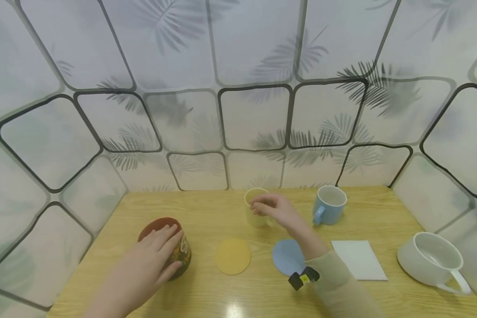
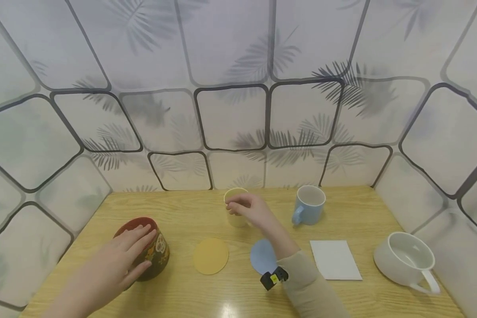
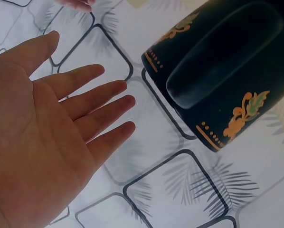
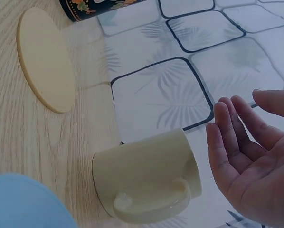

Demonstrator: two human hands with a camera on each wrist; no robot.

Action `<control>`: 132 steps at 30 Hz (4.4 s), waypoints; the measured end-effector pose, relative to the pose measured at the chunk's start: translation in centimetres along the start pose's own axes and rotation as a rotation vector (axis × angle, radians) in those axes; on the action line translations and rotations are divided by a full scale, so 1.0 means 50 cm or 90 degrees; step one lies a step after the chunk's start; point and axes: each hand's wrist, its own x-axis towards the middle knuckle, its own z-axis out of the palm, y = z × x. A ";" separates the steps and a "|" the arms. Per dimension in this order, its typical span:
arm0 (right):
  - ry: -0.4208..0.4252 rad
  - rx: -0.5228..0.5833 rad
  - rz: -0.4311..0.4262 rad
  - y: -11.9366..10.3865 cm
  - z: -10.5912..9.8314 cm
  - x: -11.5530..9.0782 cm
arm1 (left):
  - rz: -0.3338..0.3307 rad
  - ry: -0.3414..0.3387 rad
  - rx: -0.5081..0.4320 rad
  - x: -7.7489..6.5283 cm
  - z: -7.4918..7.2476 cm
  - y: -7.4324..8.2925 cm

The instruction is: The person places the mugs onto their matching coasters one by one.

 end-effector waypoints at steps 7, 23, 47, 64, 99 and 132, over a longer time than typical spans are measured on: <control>0.020 0.009 0.007 0.010 -0.017 -0.005 | 0.007 -0.014 -0.030 0.008 0.001 0.019; 0.054 0.021 0.033 0.027 -0.064 -0.021 | 0.049 -0.015 -0.046 0.023 0.039 0.053; 0.076 0.017 0.066 0.089 -0.103 -0.029 | 0.067 -0.062 -0.107 0.048 0.102 0.076; 0.085 0.020 0.124 0.117 -0.106 -0.030 | 0.058 -0.115 -0.133 0.062 0.148 0.076; 0.077 -0.022 0.131 0.148 -0.076 -0.027 | -0.006 -0.182 -0.164 0.094 0.202 0.077; 0.030 -0.060 0.100 0.148 -0.050 -0.014 | 0.031 -0.171 -0.054 0.110 0.212 0.093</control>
